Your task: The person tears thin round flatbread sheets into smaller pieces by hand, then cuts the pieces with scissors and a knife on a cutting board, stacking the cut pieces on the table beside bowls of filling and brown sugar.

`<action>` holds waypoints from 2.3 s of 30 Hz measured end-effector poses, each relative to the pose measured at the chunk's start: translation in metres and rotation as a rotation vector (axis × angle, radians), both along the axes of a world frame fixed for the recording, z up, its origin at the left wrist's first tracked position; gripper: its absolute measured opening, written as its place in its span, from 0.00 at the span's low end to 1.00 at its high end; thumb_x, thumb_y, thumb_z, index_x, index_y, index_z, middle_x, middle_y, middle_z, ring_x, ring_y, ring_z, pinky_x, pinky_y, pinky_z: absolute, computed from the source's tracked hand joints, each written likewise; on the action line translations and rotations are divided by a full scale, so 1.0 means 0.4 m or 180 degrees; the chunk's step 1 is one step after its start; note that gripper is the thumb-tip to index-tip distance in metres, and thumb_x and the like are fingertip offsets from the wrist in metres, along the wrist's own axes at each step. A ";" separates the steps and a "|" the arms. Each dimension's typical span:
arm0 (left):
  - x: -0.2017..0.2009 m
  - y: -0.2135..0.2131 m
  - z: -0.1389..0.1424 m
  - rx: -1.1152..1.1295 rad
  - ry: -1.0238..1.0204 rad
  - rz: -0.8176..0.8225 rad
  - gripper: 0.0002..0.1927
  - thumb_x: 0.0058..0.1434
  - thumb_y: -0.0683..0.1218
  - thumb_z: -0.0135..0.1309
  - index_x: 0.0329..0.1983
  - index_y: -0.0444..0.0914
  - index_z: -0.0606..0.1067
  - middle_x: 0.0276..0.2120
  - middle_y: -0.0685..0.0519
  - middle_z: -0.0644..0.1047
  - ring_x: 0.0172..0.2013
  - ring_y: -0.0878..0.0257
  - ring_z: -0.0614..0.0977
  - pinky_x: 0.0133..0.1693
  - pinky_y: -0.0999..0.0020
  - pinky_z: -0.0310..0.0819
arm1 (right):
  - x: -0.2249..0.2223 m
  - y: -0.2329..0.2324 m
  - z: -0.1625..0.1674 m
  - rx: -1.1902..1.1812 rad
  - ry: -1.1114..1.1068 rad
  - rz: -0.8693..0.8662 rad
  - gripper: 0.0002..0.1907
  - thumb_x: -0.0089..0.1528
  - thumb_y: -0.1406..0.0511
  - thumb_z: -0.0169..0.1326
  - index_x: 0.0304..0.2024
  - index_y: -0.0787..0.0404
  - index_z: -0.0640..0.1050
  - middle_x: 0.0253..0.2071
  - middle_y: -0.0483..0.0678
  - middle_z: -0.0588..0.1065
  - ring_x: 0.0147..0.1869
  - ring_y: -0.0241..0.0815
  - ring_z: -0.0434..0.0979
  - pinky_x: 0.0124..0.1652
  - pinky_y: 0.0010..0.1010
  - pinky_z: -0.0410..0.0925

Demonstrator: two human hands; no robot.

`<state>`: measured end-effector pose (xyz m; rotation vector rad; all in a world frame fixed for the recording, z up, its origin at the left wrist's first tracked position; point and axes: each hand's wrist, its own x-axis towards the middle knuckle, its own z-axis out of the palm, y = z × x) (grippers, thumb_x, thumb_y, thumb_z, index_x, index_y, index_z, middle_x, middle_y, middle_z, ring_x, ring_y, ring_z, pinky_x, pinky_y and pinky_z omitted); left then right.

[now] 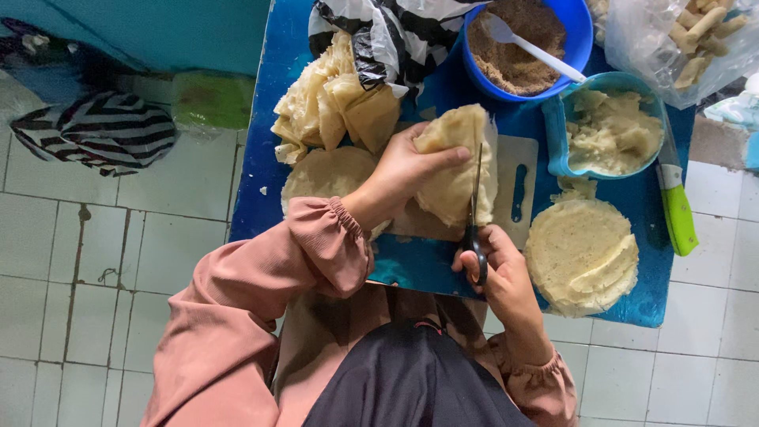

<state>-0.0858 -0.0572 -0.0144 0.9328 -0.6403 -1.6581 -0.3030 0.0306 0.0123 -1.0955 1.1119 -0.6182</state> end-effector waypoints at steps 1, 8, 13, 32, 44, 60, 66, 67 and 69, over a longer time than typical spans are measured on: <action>0.001 0.001 0.003 0.0005 0.0010 -0.0102 0.23 0.57 0.43 0.66 0.55 0.32 0.75 0.45 0.50 0.82 0.42 0.63 0.84 0.44 0.66 0.82 | 0.001 -0.005 0.000 -0.0072 0.0055 0.0033 0.21 0.63 0.59 0.60 0.51 0.63 0.72 0.31 0.42 0.76 0.29 0.25 0.65 0.26 0.15 0.58; 0.021 0.000 0.025 0.0035 0.0268 -0.0332 0.24 0.57 0.42 0.65 0.56 0.31 0.75 0.46 0.48 0.82 0.43 0.62 0.85 0.45 0.65 0.82 | 0.008 -0.010 -0.021 -0.0453 0.0010 0.0015 0.20 0.64 0.60 0.60 0.52 0.66 0.74 0.30 0.40 0.74 0.34 0.26 0.69 0.33 0.15 0.61; 0.035 -0.005 0.015 0.0164 0.0270 -0.0394 0.24 0.57 0.42 0.65 0.55 0.30 0.75 0.45 0.47 0.82 0.42 0.60 0.86 0.45 0.64 0.83 | 0.005 0.009 -0.031 -0.0477 0.0158 -0.0172 0.16 0.64 0.65 0.60 0.50 0.68 0.74 0.29 0.42 0.74 0.33 0.28 0.70 0.33 0.18 0.63; 0.043 -0.010 -0.021 0.0119 0.0013 -0.0568 0.20 0.59 0.46 0.61 0.51 0.29 0.77 0.40 0.50 0.82 0.39 0.65 0.83 0.42 0.69 0.79 | -0.004 0.045 0.031 -0.0299 0.0168 -0.0273 0.21 0.59 0.72 0.61 0.44 0.59 0.62 0.31 0.42 0.71 0.33 0.29 0.73 0.32 0.19 0.68; 0.054 -0.021 -0.023 -0.0103 -0.0124 -0.0827 0.21 0.58 0.45 0.64 0.49 0.26 0.77 0.38 0.48 0.83 0.36 0.66 0.84 0.40 0.71 0.79 | -0.021 -0.011 0.021 -0.0670 0.0405 -0.0018 0.20 0.59 0.74 0.61 0.44 0.60 0.63 0.30 0.43 0.70 0.31 0.31 0.72 0.30 0.20 0.66; 0.047 -0.026 -0.064 -0.0428 -0.0006 -0.0983 0.20 0.67 0.52 0.58 0.51 0.30 0.76 0.40 0.54 0.80 0.39 0.71 0.80 0.41 0.73 0.76 | -0.013 -0.031 0.006 -0.0740 0.0350 -0.0009 0.22 0.58 0.73 0.63 0.45 0.60 0.63 0.31 0.44 0.71 0.32 0.31 0.74 0.32 0.20 0.68; 0.055 -0.026 -0.066 -0.0567 0.0148 -0.1023 0.20 0.67 0.52 0.58 0.52 0.32 0.75 0.41 0.55 0.80 0.41 0.72 0.80 0.43 0.74 0.77 | -0.005 -0.026 0.010 -0.0938 0.0483 -0.0085 0.20 0.61 0.72 0.63 0.44 0.61 0.64 0.30 0.45 0.71 0.31 0.31 0.72 0.30 0.20 0.66; 0.055 -0.027 -0.065 -0.0590 0.0155 -0.1001 0.20 0.67 0.52 0.58 0.52 0.31 0.76 0.42 0.55 0.80 0.41 0.72 0.80 0.44 0.75 0.76 | -0.004 -0.022 0.013 -0.0940 0.0429 -0.0137 0.19 0.62 0.72 0.63 0.44 0.61 0.64 0.31 0.44 0.70 0.31 0.31 0.72 0.30 0.21 0.66; 0.055 -0.029 -0.061 -0.0577 0.0264 -0.1005 0.19 0.68 0.52 0.58 0.52 0.31 0.75 0.41 0.55 0.80 0.41 0.71 0.80 0.43 0.74 0.76 | 0.000 -0.020 0.019 -0.0937 0.0439 -0.0125 0.19 0.62 0.71 0.63 0.44 0.61 0.64 0.31 0.44 0.71 0.31 0.31 0.73 0.30 0.21 0.67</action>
